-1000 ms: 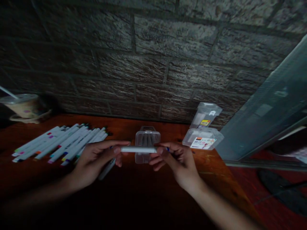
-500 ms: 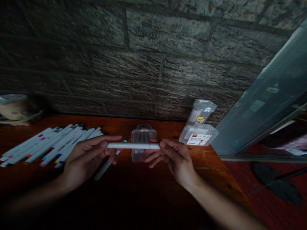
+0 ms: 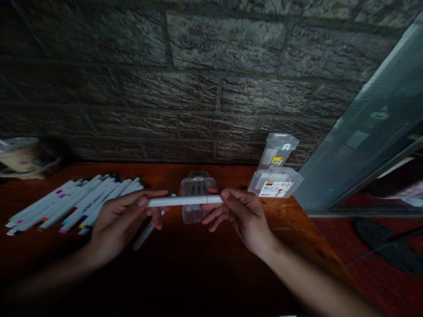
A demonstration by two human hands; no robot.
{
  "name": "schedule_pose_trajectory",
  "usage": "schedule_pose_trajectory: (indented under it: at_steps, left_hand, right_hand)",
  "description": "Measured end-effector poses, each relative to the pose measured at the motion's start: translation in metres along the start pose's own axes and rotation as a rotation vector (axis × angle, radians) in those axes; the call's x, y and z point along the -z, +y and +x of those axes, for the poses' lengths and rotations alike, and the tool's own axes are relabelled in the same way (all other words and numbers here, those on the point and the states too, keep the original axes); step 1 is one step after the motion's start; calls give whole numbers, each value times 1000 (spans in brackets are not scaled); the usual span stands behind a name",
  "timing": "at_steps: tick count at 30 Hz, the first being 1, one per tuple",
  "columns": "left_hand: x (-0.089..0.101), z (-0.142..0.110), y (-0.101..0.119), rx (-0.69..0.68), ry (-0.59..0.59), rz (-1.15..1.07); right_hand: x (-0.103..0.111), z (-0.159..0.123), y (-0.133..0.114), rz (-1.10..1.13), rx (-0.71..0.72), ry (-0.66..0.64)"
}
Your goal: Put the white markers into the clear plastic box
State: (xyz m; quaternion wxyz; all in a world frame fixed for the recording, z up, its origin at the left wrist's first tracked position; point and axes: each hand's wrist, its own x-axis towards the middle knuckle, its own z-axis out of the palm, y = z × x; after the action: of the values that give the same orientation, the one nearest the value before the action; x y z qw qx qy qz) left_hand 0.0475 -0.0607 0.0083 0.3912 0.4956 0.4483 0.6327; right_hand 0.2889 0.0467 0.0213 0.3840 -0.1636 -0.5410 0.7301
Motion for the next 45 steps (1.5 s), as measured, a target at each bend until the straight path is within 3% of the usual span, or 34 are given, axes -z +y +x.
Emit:
schedule_pose_trajectory:
  at_steps: [9, 18, 23, 31, 40, 45]
  left_hand:
    - [-4, 4, 2, -50, 25, 147]
    - [-6, 4, 6, -15, 44, 306]
    - [-10, 3, 5, -43, 39, 328]
    - [-7, 3, -6, -14, 28, 336]
    - [-7, 7, 8, 0, 17, 214]
    - [-3, 8, 3, 42, 9, 98]
  right_hand:
    - [1, -1, 2, -252, 134, 50]
    - [0, -1, 13, -273, 219, 73]
    - [0, -3, 17, -337, 207, 110]
    - [-1, -4, 10, -323, 160, 55]
    - [3, 2, 5, -206, 51, 43]
    - [3, 3, 6, -114, 28, 34]
